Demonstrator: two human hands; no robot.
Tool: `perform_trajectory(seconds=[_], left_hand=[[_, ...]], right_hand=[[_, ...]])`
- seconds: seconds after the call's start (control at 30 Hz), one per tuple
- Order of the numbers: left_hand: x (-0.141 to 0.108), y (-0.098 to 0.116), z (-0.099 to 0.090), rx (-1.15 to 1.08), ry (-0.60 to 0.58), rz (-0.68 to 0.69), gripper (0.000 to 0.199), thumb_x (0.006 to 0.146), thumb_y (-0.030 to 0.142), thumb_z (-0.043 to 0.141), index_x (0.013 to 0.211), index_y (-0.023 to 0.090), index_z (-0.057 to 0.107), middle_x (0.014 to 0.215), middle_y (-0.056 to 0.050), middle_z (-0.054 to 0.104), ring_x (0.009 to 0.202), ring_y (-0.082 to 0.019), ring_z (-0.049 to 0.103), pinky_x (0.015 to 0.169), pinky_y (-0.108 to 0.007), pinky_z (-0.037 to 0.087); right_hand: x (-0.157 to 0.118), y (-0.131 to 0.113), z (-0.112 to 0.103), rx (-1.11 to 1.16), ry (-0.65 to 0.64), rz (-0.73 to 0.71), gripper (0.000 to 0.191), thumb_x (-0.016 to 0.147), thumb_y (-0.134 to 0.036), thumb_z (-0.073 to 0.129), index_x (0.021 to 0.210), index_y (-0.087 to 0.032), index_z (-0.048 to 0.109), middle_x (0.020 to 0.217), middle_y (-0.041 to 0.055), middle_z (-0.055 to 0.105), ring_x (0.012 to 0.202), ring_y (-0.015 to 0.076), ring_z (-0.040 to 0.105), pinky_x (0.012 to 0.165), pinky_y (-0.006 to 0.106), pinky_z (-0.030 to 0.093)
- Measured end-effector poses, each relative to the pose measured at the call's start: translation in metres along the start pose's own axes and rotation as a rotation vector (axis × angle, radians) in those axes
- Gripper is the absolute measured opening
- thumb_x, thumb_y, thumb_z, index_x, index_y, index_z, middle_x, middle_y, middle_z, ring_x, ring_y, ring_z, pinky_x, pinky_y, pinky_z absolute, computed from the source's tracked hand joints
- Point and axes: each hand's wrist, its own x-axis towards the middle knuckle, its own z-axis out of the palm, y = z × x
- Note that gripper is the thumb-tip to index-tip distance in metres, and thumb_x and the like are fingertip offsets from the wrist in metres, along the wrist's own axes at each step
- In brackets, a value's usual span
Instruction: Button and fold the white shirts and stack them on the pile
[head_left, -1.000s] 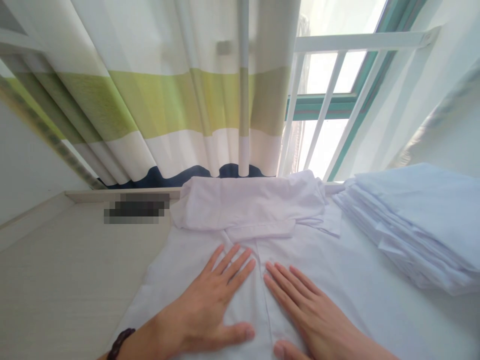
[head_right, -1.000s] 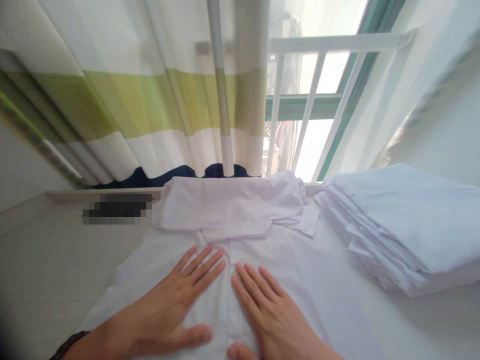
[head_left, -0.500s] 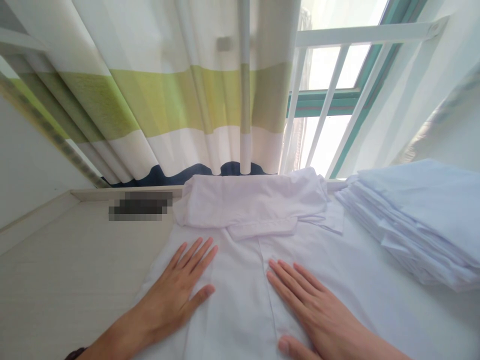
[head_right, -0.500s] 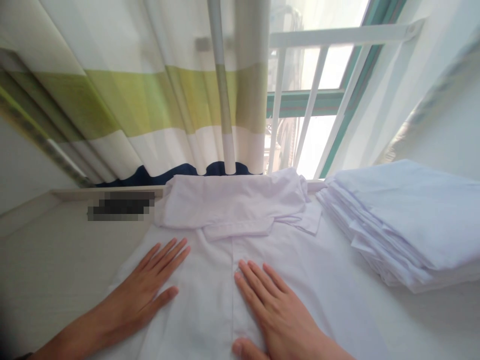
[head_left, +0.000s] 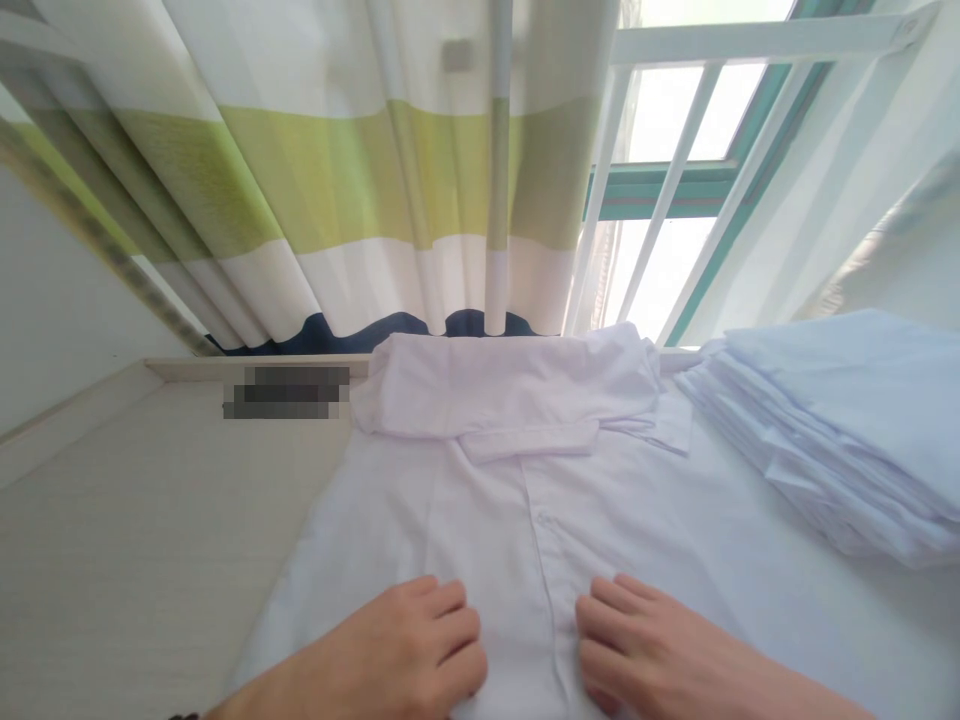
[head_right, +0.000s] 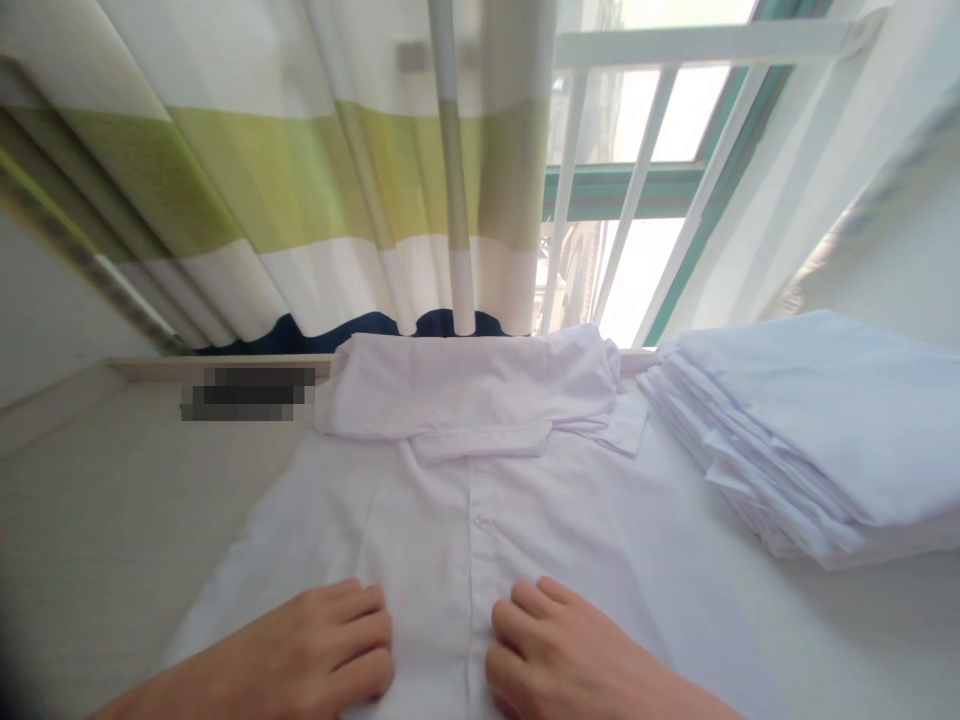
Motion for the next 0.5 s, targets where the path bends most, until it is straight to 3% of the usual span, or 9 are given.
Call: perform_trajectory(seconds=[0.07, 0.17, 0.27, 0.4, 0.5], left_hand=[[0.004, -0.008, -0.006, -0.058, -0.004, -0.059, 0.015, 0.078, 0.010, 0.054, 0.088, 0.020, 0.058, 0.088, -0.003, 0.066, 0.081, -0.019, 0.060, 0.075, -0.028, 0.046], [0.005, -0.025, -0.024, -0.194, 0.018, -0.168, 0.022, 0.087, 0.017, 0.046, 0.105, 0.023, 0.057, 0.080, 0.000, 0.064, 0.072, -0.015, 0.059, 0.067, -0.024, 0.043], [0.010, -0.044, -0.039, -0.269, 0.066, -0.262, 0.025, 0.095, 0.031, 0.039, 0.115, 0.027, 0.051, 0.072, 0.003, 0.058, 0.066, -0.014, 0.055, 0.065, -0.023, 0.041], [0.024, -0.070, -0.037, -0.290, 0.214, -0.321, 0.027, 0.097, 0.036, 0.032, 0.121, 0.028, 0.041, 0.085, 0.001, 0.061, 0.081, -0.017, 0.058, 0.078, -0.028, 0.042], [0.031, -0.083, -0.030, -0.254, 0.288, -0.355, 0.027, 0.096, 0.037, 0.034, 0.120, 0.026, 0.040, 0.100, -0.003, 0.061, 0.089, -0.019, 0.059, 0.084, -0.032, 0.043]], right_hand=[[-0.002, 0.000, -0.011, 0.070, -0.031, 0.036, 0.014, 0.084, -0.024, 0.061, 0.072, -0.022, 0.053, 0.073, -0.0022, 0.060, 0.066, 0.0143, 0.057, 0.065, 0.026, 0.045], [-0.007, 0.003, -0.036, 0.262, -0.055, 0.240, 0.007, 0.084, -0.019, 0.053, 0.078, -0.022, 0.053, 0.076, -0.0023, 0.060, 0.071, 0.0136, 0.058, 0.067, 0.024, 0.045], [-0.011, 0.016, -0.051, 0.410, 0.048, 0.471, 0.008, 0.087, -0.022, 0.046, 0.090, -0.024, 0.052, 0.081, -0.0011, 0.061, 0.072, 0.0140, 0.057, 0.065, 0.024, 0.045], [-0.011, 0.046, -0.044, 0.435, 0.201, 0.599, 0.011, 0.087, -0.023, 0.042, 0.097, -0.025, 0.047, 0.085, -0.0004, 0.063, 0.072, 0.0155, 0.058, 0.065, 0.027, 0.046], [-0.009, 0.067, -0.033, 0.279, 0.295, 0.673, 0.012, 0.087, -0.027, 0.043, 0.099, -0.025, 0.044, 0.087, 0.0009, 0.064, 0.073, 0.0181, 0.060, 0.066, 0.030, 0.046]])
